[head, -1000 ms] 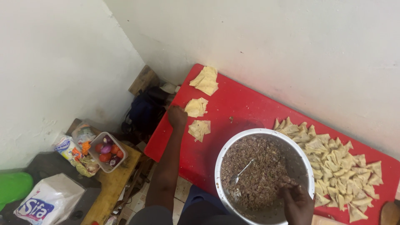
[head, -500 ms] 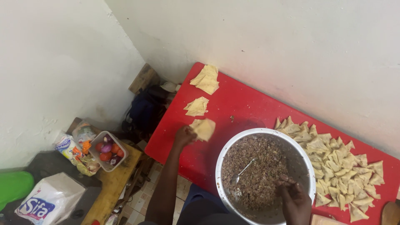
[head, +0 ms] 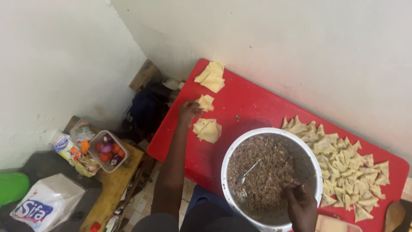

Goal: Filling and folding samosa wrappers with meat filling and placing them on a pile.

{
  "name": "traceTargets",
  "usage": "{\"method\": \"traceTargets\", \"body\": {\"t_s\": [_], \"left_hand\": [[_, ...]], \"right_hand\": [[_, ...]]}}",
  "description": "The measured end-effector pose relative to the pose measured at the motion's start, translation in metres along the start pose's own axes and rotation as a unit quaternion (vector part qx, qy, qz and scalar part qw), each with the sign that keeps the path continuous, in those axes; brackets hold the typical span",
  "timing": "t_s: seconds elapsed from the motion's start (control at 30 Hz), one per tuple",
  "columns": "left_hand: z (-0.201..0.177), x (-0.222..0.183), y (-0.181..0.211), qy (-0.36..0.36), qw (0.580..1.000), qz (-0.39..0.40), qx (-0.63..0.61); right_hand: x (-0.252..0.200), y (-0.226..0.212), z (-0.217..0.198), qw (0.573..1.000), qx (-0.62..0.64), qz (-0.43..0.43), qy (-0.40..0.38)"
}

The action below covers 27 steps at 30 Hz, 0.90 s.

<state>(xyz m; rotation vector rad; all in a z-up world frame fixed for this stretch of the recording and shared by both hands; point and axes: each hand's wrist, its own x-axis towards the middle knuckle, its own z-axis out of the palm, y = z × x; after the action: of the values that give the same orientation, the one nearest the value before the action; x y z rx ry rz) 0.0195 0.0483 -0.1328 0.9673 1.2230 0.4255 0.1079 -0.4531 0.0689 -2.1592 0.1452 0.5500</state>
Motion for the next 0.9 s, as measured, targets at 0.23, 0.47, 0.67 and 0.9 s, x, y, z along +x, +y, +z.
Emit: {"method": "traceTargets", "body": {"t_s": [0.23, 0.47, 0.67, 0.9], "left_hand": [[-0.038, -0.043, -0.042, -0.184, 0.982, -0.009, 0.047], [-0.023, 0.014, -0.071, 0.135, 0.862, 0.273, 0.405], [0.012, 0.069, -0.047, 0.104, 0.849, 0.248, 0.454], [0.008, -0.04, -0.006, -0.152, 0.987, -0.02, -0.053]], "right_hand": [[-0.009, -0.014, -0.001, 0.999, -0.034, 0.025, 0.014], [-0.015, -0.027, 0.009, 0.997, 0.053, 0.02, -0.048], [-0.008, 0.0, 0.013, 0.997, 0.066, -0.007, -0.042], [-0.016, -0.001, 0.002, 0.996, 0.059, 0.06, -0.005]]}}
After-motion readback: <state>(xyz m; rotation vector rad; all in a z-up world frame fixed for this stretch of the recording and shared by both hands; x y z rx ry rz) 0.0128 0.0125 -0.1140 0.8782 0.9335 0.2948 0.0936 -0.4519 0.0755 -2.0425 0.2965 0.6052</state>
